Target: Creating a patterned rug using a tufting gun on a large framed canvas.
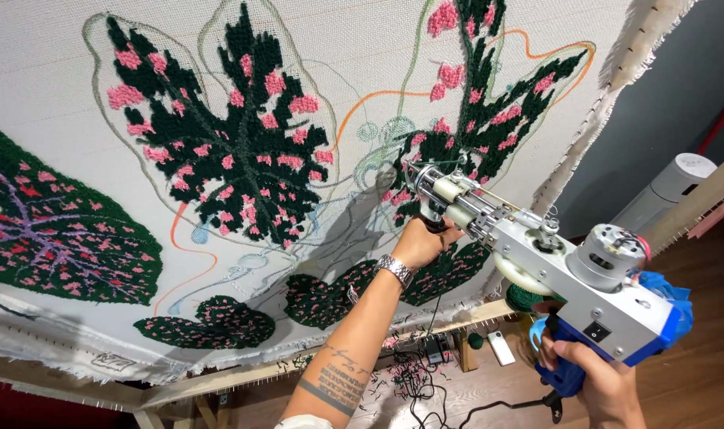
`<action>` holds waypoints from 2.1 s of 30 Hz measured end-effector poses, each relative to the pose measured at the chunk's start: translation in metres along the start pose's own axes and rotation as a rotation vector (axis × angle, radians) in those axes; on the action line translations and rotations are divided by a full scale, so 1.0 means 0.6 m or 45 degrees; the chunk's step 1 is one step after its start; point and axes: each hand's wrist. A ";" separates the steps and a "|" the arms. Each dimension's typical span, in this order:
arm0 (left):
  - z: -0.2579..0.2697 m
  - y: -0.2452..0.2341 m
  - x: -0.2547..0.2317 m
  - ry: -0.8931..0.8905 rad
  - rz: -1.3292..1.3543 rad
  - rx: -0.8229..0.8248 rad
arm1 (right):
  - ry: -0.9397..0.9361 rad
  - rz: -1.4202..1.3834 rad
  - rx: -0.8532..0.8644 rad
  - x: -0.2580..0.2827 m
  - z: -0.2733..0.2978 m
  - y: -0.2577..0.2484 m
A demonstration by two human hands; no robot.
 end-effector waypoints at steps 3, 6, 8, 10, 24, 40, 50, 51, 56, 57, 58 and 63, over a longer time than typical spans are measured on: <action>0.001 -0.004 0.010 0.035 0.054 0.027 | 0.066 0.023 -0.037 -0.006 -0.003 -0.001; 0.001 -0.004 0.015 0.073 0.029 0.035 | 0.090 0.013 -0.046 -0.007 -0.006 -0.001; 0.001 -0.005 0.010 0.033 0.025 0.029 | 0.077 0.038 -0.091 0.001 -0.008 0.011; 0.002 -0.008 0.005 -0.007 0.020 0.024 | 0.063 0.062 -0.136 0.003 -0.009 0.015; -0.028 -0.028 0.013 -0.020 0.056 0.030 | 0.085 0.059 -0.154 -0.024 -0.035 0.021; -0.110 -0.103 0.069 -0.136 -0.051 -0.056 | 0.049 0.372 -0.278 -0.092 -0.041 0.132; -0.121 -0.109 0.048 -0.389 -0.175 -0.194 | 0.046 0.221 -0.259 -0.091 -0.054 0.153; -0.125 -0.113 0.054 -0.386 -0.185 -0.168 | -0.022 0.161 -0.241 -0.091 -0.055 0.155; -0.121 -0.116 0.025 -0.354 -0.314 -0.163 | -0.007 0.146 -0.259 -0.074 -0.058 0.167; -0.114 -0.114 0.009 -0.320 -0.299 -0.178 | -0.016 0.133 -0.247 -0.073 -0.059 0.166; -0.124 -0.115 0.027 -0.320 -0.301 -0.180 | -0.016 0.132 -0.245 -0.070 -0.058 0.166; -0.163 -0.126 0.091 -0.246 -0.339 -0.037 | -0.021 0.099 -0.209 -0.073 -0.058 0.158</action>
Point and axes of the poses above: each hand's wrist, its own z-axis away from the middle knuckle, its own y-axis out of the palm, x = y × z, and after that the axes turned 2 degrees about z, right-handed
